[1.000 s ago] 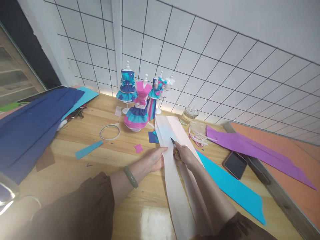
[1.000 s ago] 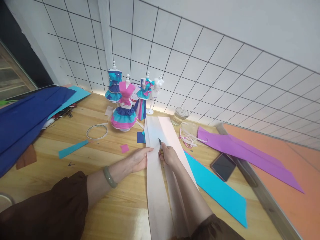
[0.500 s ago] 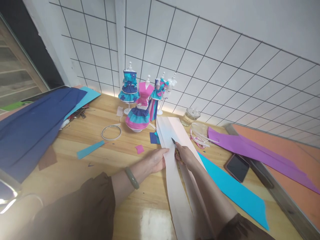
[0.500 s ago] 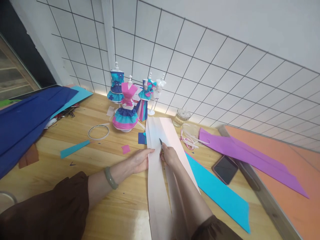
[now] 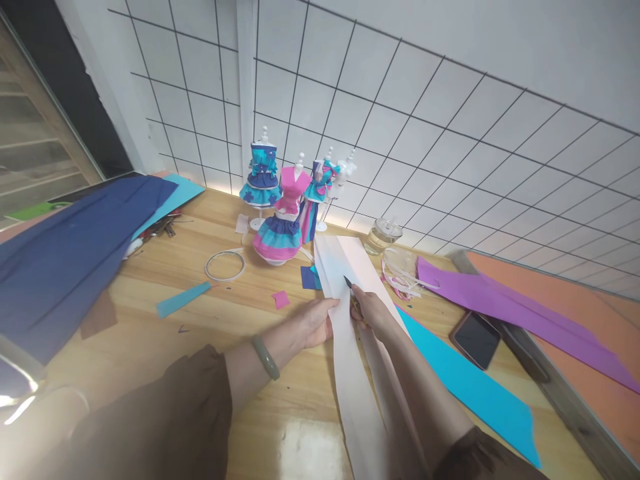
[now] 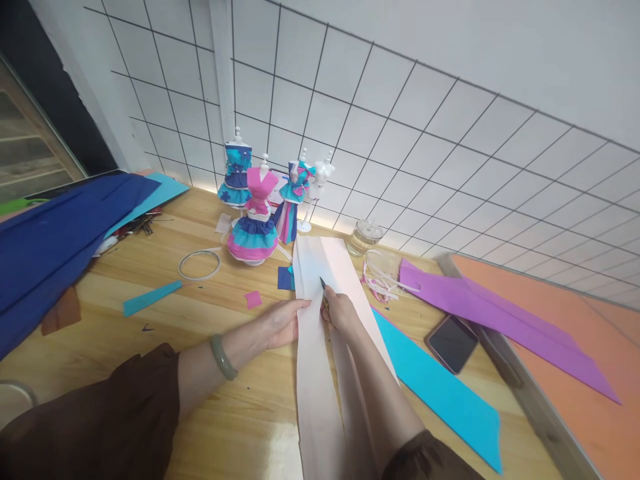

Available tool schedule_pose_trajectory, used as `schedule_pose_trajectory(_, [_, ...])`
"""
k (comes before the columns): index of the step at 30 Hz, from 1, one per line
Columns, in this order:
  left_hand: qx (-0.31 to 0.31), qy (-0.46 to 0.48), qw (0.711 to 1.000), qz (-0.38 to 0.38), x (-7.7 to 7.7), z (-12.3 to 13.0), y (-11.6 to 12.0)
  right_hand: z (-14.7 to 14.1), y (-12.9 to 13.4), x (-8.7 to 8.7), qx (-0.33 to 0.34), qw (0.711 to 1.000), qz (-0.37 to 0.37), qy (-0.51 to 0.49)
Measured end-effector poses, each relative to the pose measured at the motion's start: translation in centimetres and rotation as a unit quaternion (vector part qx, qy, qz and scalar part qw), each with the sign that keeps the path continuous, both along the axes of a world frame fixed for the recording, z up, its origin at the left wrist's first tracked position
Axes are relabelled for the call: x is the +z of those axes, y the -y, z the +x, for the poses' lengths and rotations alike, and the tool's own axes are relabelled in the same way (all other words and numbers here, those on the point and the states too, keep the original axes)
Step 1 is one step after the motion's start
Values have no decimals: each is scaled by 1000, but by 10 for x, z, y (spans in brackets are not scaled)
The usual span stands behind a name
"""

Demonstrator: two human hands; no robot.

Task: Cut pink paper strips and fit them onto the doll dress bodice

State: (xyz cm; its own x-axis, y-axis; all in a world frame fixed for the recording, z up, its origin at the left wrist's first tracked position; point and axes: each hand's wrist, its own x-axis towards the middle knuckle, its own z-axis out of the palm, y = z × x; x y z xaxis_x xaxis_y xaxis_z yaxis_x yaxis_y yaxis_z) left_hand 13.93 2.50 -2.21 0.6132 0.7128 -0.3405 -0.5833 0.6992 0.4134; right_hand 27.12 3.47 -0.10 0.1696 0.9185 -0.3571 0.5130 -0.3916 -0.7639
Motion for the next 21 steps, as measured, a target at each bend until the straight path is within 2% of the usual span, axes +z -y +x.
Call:
schedule_pose_trajectory(7, [17,2,1000,-7,-7,1,-2,-6,-4,5,-7,1000,-9,-9])
schedule_pose_trajectory(21, [9,4,1000,-6,-4,0,-1,-6,-9,1,-26,999,-11,-24])
